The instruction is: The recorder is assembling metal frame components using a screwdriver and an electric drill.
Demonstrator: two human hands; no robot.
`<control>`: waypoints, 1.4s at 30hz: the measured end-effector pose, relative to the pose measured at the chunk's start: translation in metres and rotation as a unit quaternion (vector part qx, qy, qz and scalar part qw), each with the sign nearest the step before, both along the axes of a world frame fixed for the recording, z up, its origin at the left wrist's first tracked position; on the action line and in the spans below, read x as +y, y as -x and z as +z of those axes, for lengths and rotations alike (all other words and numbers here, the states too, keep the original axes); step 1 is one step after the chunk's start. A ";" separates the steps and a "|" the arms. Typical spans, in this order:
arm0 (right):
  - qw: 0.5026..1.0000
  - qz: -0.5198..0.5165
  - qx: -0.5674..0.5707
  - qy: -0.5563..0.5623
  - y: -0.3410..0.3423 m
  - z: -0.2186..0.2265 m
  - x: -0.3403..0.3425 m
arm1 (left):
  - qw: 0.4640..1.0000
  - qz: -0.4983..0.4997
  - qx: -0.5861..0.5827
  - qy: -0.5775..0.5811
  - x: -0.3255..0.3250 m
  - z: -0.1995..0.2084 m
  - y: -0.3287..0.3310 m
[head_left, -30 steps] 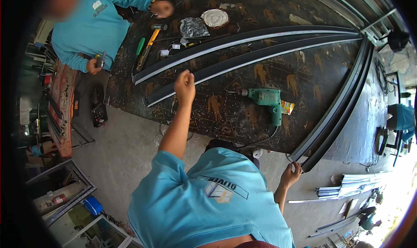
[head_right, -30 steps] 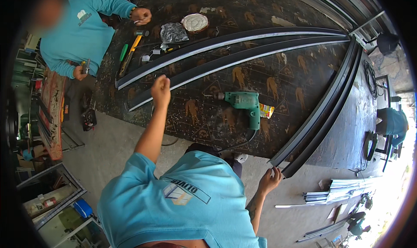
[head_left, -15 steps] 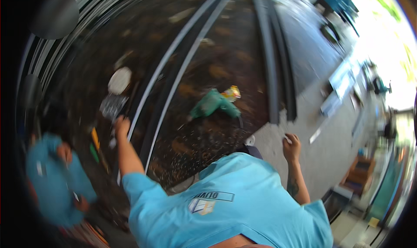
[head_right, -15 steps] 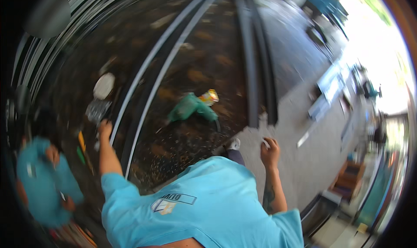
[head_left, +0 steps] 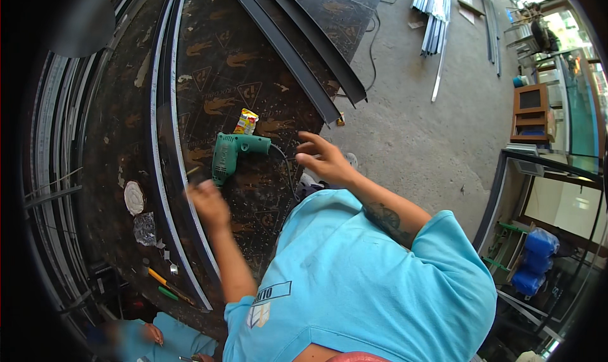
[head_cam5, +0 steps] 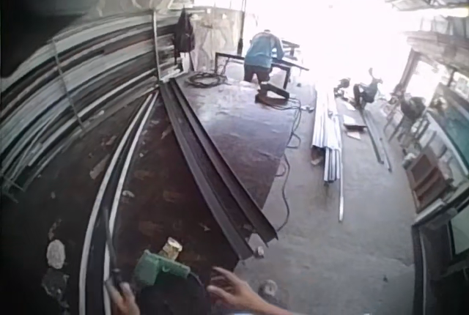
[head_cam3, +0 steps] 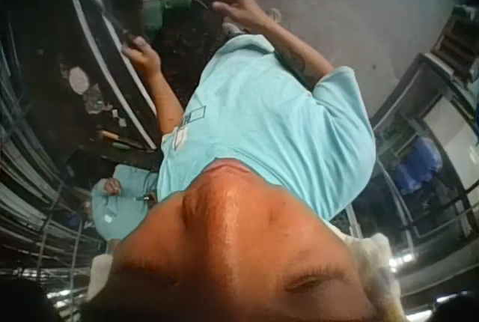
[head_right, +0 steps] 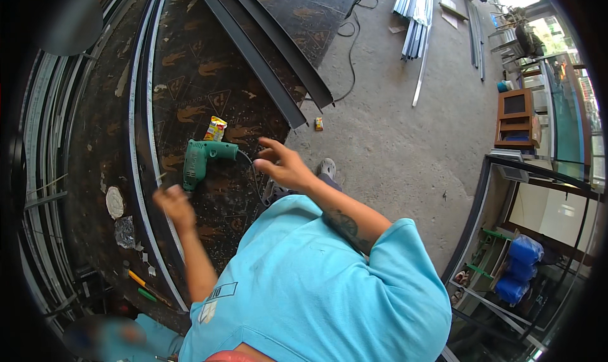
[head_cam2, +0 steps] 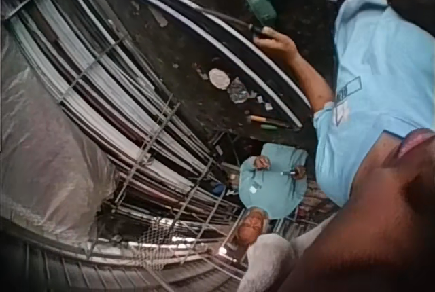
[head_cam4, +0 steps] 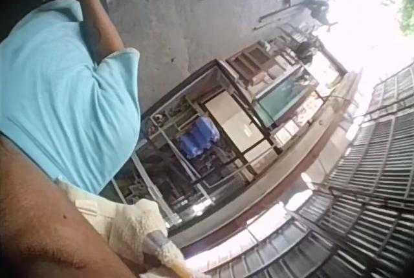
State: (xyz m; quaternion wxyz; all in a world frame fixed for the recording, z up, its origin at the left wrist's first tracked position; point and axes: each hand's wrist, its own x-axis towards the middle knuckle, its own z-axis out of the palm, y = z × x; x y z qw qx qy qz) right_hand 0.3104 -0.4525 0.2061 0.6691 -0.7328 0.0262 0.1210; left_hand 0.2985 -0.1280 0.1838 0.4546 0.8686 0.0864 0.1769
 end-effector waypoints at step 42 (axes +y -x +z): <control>0.933 0.004 0.345 0.103 0.040 -0.066 -0.163 | 0.936 0.026 0.243 -0.253 -0.374 -0.080 -0.222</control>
